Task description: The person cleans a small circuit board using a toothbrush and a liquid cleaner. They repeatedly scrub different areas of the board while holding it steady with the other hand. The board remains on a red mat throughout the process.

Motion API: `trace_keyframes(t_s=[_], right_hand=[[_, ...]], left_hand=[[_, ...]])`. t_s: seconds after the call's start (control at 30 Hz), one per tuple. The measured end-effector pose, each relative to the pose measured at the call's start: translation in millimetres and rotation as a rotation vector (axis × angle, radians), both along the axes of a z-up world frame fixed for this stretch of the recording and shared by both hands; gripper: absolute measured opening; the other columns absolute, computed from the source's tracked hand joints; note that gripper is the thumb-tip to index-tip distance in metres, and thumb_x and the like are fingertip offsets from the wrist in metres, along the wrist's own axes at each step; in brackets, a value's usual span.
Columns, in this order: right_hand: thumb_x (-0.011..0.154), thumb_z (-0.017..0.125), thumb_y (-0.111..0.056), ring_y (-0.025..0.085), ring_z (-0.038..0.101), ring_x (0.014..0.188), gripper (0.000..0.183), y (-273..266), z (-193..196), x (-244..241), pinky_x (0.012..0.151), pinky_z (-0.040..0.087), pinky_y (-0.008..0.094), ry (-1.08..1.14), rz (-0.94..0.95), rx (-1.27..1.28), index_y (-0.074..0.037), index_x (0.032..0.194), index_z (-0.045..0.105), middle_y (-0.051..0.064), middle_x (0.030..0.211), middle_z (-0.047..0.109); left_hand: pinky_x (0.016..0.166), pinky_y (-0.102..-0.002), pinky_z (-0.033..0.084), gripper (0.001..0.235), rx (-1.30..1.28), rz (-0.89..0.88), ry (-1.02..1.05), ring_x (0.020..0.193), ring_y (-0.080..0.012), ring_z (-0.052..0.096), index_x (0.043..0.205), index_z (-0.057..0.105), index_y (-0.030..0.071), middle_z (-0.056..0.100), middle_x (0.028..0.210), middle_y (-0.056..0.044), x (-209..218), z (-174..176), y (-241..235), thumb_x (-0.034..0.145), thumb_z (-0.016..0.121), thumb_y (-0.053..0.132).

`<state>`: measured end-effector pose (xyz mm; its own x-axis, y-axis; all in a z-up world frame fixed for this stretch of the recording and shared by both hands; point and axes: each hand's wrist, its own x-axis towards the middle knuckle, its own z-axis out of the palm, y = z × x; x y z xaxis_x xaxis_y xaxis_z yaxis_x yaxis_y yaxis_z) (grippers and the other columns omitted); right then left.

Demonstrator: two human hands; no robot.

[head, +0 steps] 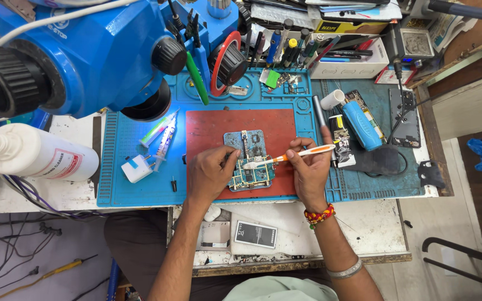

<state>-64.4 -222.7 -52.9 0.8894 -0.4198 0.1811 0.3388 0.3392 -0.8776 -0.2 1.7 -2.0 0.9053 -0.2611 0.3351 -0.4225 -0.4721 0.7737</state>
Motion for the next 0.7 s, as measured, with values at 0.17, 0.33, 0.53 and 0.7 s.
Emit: trace_keyframes(t_s=[0.17, 0.33, 0.53, 0.7], right_hand=[[0.096, 0.067, 0.011, 0.014, 0.064, 0.099, 0.106, 5.1, 0.6, 0.1, 0.089, 0.056, 0.029, 0.015, -0.115, -0.068, -0.018, 0.166, -0.007, 0.017, 0.121, 0.06], [0.098, 0.065, 0.011, 0.014, 0.063, 0.1, 0.103, 4.6, -3.5, -2.0, 0.092, 0.056, 0.03, -0.011, -0.167, -0.045, -0.018, 0.167, -0.005, 0.017, 0.123, 0.062], [0.098, 0.064, 0.01, 0.015, 0.064, 0.099, 0.099, 4.1, -2.9, -2.6, 0.091, 0.057, 0.03, 0.043, -0.132, -0.121, -0.018, 0.165, -0.003, 0.016, 0.118, 0.063], [0.1, 0.066, 0.009, 0.014, 0.063, 0.101, 0.096, 4.1, -4.4, 1.1, 0.093, 0.054, 0.029, 0.015, -0.159, -0.054, -0.016, 0.166, 0.001, 0.016, 0.118, 0.063]], left_hand=[[0.053, -0.039, 0.047, 0.017, 0.006, -0.012, -0.013, 0.061, -0.027, 0.068, 0.086, 0.075, 0.006, 0.07, 0.072, -0.011, -0.7, -0.4, 2.2, 0.093, 0.073, 0.022], [0.054, -0.039, 0.047, 0.017, 0.006, -0.012, -0.001, 0.061, -0.0266, 0.069, 0.086, 0.075, 0.006, 0.07, 0.071, -0.011, -0.5, -3.4, 2.0, 0.094, 0.073, 0.022], [0.053, -0.039, 0.047, 0.017, 0.002, -0.017, -0.016, 0.06, -0.0266, 0.068, 0.086, 0.076, 0.006, 0.07, 0.071, -0.011, 0.1, -3.6, 1.5, 0.093, 0.073, 0.022], [0.054, -0.039, 0.047, 0.018, -0.001, -0.012, -0.012, 0.06, -0.0264, 0.068, 0.086, 0.075, 0.005, 0.07, 0.07, -0.011, -0.5, -2.1, 2.5, 0.094, 0.073, 0.021]])
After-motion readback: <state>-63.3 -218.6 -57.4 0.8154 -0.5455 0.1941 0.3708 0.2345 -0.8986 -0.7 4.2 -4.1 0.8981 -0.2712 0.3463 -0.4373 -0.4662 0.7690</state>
